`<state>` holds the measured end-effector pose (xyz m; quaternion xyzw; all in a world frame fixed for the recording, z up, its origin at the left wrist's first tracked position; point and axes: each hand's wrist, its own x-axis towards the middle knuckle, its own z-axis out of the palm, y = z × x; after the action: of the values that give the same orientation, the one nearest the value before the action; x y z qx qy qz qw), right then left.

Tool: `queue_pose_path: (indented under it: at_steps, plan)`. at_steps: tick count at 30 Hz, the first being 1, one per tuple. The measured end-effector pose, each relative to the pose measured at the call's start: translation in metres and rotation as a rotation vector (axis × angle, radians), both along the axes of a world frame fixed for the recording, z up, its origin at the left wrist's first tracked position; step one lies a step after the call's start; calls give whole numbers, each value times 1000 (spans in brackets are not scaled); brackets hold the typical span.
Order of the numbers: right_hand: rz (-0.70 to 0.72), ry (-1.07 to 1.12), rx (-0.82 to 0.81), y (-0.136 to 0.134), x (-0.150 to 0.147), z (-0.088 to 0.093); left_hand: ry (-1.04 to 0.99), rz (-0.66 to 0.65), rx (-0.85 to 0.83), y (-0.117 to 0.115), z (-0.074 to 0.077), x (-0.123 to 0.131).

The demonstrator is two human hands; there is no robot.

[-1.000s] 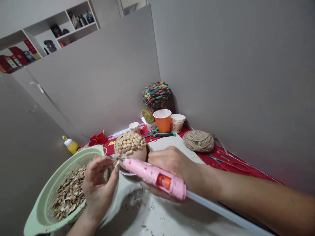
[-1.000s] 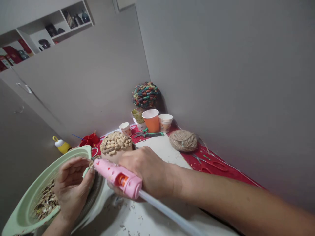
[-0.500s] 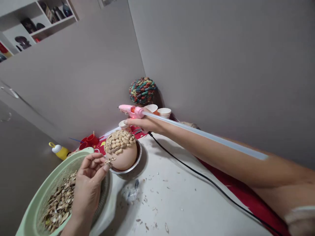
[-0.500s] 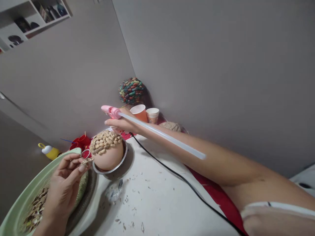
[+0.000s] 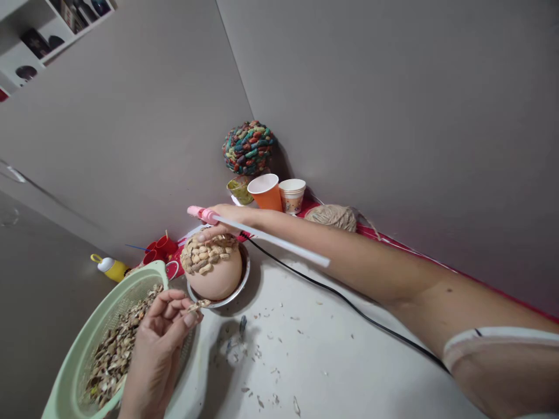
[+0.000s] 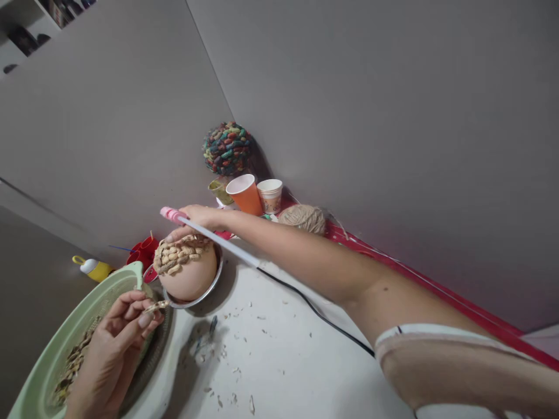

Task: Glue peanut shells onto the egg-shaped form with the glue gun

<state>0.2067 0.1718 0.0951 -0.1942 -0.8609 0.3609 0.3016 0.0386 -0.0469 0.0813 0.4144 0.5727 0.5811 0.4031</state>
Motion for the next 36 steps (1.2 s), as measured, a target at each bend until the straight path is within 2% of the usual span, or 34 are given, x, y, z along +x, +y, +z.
queue_pose_path:
  at_steps: [6, 10, 17, 23, 29, 36]
  plan:
    - [19, -15, -17, 5, -13, -9, -30, -18, -16, 5, -1, 4]
    - [-62, -39, -41, -3, -13, -7, -15, -36, -7, 13, 2, 14]
    - [-198, -119, -15, -13, -12, -5, -6, 22, 3, 30, 3, 24]
    - [-277, -152, 17, -18, -9, -8, 73, 84, -12, 36, 11, 25]
    - [-316, -156, 29, -20, -6, -10, 175, 80, -77, 40, 19, 27]
    - [-337, -166, 45, -25, 0, -8, 254, 82, -92, 47, 20, 28]
